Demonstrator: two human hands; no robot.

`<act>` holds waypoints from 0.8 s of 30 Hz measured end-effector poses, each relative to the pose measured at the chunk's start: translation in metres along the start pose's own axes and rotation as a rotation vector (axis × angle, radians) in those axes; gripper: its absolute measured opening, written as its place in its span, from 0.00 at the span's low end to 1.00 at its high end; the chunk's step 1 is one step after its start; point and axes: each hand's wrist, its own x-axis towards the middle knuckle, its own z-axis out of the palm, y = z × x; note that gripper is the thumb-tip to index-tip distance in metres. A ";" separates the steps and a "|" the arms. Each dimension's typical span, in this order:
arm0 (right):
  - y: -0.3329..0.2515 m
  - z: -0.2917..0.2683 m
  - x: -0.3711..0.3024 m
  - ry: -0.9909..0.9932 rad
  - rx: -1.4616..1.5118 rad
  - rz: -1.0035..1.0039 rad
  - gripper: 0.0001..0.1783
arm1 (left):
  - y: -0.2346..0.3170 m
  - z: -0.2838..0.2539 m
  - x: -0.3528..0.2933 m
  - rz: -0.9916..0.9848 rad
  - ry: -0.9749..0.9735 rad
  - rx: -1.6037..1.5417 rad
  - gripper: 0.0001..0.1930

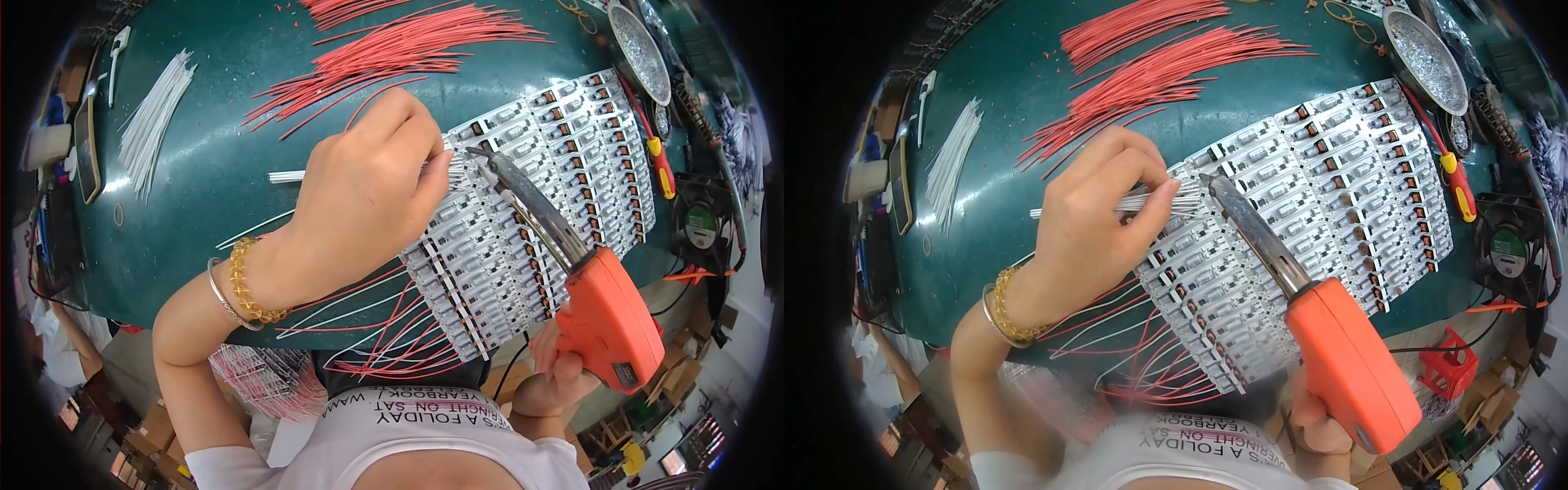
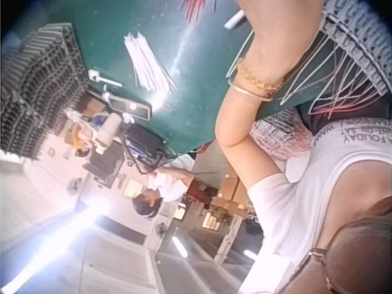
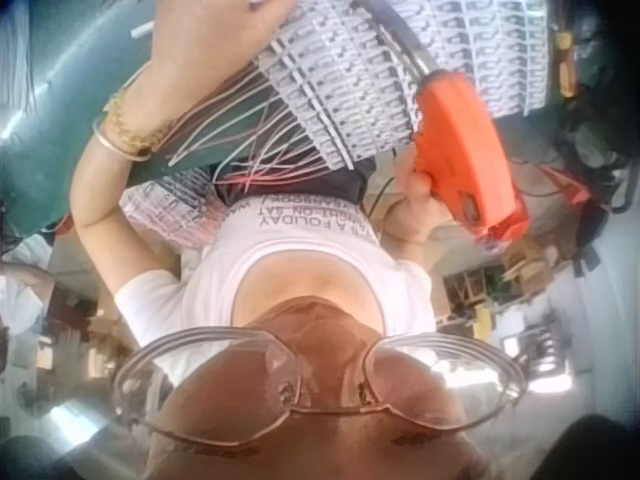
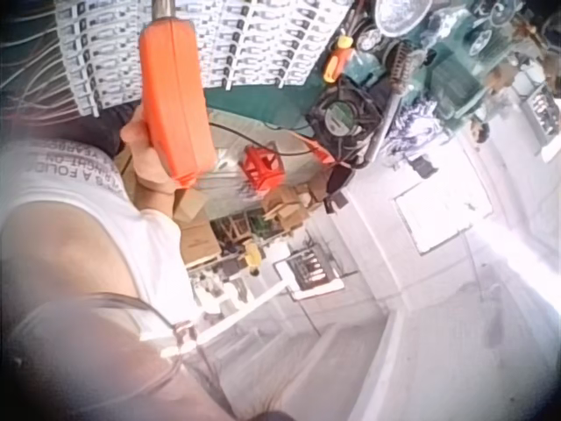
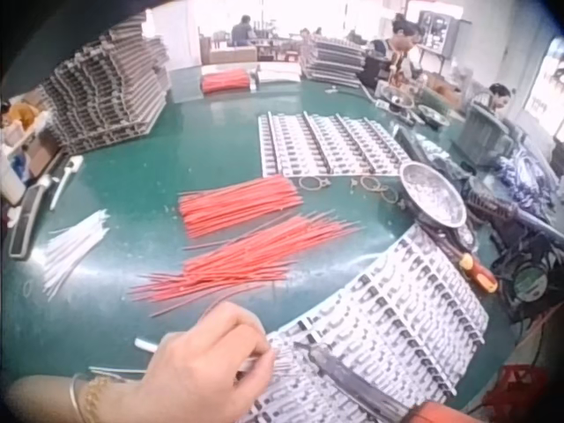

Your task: The person uses a soldering iron to attach red and white wires to a grid of electronic components on a green workbench. They repeatedly pick up individual wires, position them against the component terminals, and apply the soldering iron to secure the connections.

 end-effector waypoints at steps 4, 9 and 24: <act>0.002 0.000 -0.001 -0.004 0.014 -0.001 0.45 | 0.000 0.002 -0.001 0.008 0.005 0.036 0.07; 0.001 -0.001 -0.001 -0.016 0.040 0.000 0.46 | 0.000 0.005 -0.002 0.023 0.015 0.070 0.07; 0.010 -0.012 -0.011 0.001 -0.043 -0.087 0.45 | 0.013 -0.007 -0.004 -0.030 -0.059 -0.025 0.05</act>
